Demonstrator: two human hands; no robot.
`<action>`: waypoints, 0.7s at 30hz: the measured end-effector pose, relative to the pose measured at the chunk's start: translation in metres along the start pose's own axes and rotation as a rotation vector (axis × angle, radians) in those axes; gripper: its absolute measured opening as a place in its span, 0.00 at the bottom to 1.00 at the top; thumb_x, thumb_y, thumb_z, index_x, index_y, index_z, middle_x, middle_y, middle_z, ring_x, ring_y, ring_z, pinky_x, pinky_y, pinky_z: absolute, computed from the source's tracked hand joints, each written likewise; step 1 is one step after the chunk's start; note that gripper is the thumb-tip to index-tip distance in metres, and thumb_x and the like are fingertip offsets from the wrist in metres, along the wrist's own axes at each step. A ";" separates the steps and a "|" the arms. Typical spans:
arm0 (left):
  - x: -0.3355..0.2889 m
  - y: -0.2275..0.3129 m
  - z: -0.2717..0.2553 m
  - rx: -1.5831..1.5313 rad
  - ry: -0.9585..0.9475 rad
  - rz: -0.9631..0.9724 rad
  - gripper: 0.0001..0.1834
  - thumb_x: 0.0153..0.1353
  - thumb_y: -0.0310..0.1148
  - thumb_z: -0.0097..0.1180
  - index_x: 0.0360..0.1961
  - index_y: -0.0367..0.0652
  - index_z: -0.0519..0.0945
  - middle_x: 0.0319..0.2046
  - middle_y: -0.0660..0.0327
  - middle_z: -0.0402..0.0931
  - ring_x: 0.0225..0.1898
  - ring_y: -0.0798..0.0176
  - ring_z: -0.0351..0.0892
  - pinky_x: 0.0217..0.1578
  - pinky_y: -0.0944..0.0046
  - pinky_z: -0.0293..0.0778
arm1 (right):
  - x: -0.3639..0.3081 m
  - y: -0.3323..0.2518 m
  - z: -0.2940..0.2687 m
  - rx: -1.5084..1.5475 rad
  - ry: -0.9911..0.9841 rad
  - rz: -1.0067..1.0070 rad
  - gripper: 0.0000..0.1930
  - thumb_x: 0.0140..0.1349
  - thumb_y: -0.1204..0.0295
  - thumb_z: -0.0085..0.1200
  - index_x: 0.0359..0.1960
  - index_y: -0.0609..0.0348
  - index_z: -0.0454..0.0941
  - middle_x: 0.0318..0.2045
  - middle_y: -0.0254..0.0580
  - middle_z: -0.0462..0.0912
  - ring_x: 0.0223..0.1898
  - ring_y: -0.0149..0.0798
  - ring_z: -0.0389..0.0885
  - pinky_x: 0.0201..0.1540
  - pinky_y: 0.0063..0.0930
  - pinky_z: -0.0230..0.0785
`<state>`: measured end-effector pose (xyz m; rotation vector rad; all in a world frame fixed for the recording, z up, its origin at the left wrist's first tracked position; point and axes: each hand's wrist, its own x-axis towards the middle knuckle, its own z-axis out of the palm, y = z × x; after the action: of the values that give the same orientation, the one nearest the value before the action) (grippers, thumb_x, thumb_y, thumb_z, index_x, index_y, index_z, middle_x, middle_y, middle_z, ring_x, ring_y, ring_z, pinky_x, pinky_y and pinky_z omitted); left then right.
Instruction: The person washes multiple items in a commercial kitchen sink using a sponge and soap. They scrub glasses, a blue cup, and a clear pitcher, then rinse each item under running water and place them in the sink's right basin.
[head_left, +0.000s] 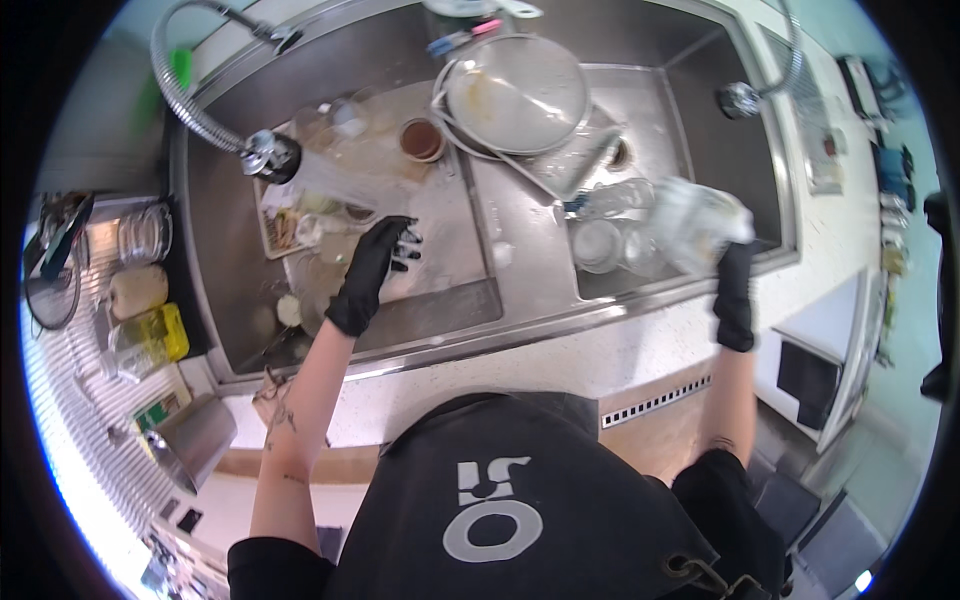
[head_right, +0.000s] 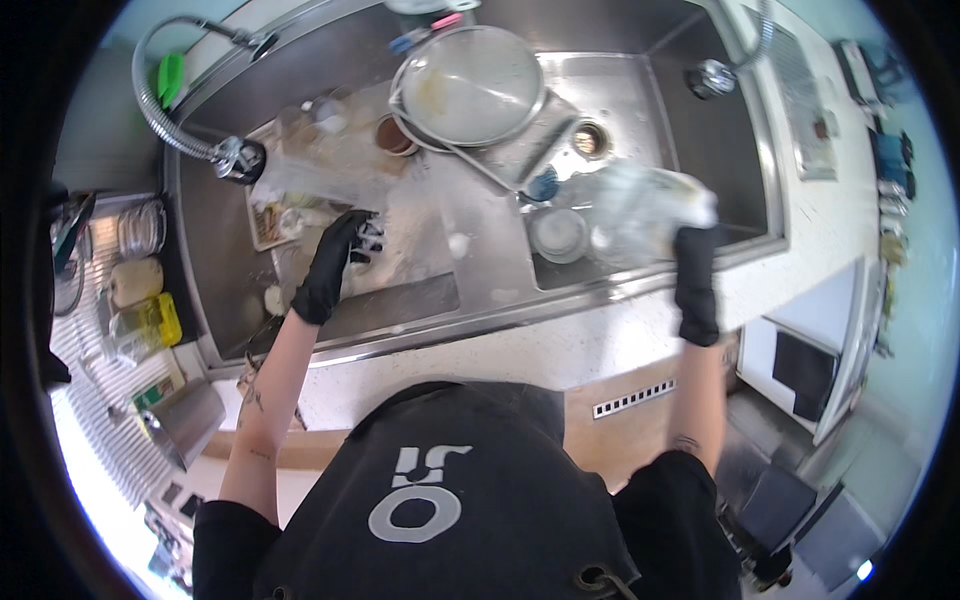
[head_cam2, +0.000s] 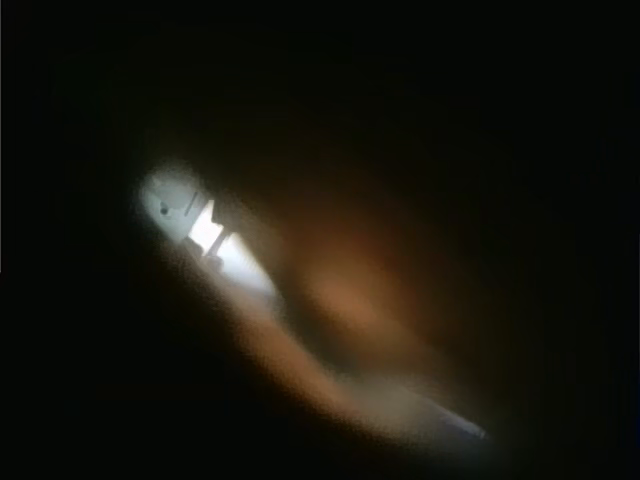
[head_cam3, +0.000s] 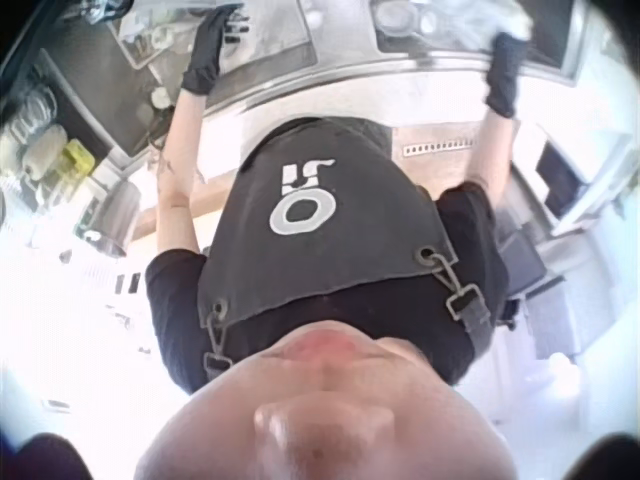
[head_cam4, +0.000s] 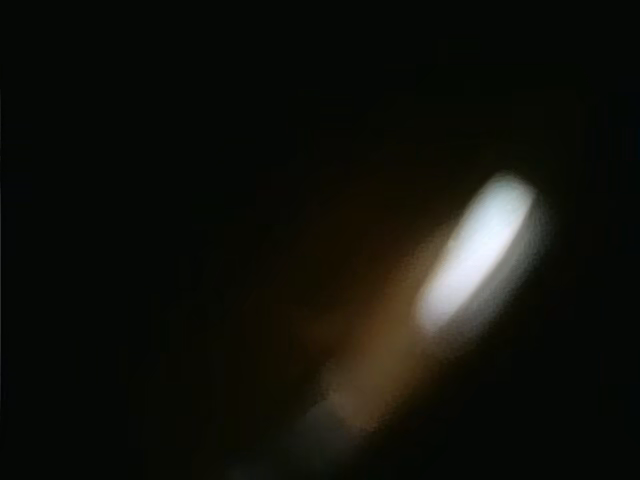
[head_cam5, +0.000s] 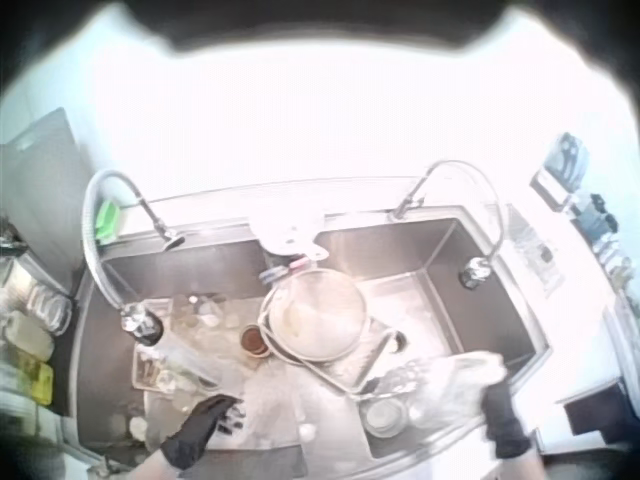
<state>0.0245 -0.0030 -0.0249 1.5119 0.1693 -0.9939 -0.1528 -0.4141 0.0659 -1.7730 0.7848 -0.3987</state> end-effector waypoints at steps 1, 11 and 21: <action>0.007 -0.001 -0.010 -0.101 0.054 0.018 0.15 0.61 0.36 0.39 0.46 0.45 0.70 0.35 0.62 0.74 0.33 0.68 0.75 0.31 0.72 0.69 | 0.023 0.013 -0.026 -0.128 -0.057 -0.089 0.15 0.54 0.79 0.39 0.43 0.64 0.69 0.36 0.39 0.76 0.38 0.30 0.74 0.40 0.24 0.68; 0.118 -0.012 -0.104 -1.024 0.008 0.398 0.16 0.62 0.38 0.34 0.47 0.43 0.67 0.48 0.54 0.67 0.50 0.55 0.66 0.49 0.59 0.64 | 0.134 0.149 -0.075 -0.824 -0.251 -0.034 0.11 0.50 0.76 0.44 0.34 0.59 0.77 0.27 0.45 0.80 0.32 0.39 0.79 0.35 0.29 0.69; 0.035 -0.055 -0.083 0.709 0.395 0.171 0.21 0.50 0.36 0.52 0.46 0.41 0.69 0.39 0.58 0.71 0.40 0.58 0.71 0.43 0.61 0.65 | 0.165 0.275 -0.050 -1.136 -0.541 0.046 0.13 0.54 0.65 0.44 0.33 0.60 0.76 0.31 0.56 0.77 0.36 0.54 0.75 0.37 0.37 0.68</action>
<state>0.0511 0.0665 -0.0991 2.3251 -0.0464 -0.6268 -0.1500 -0.6112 -0.1920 -2.7035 0.6800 0.6999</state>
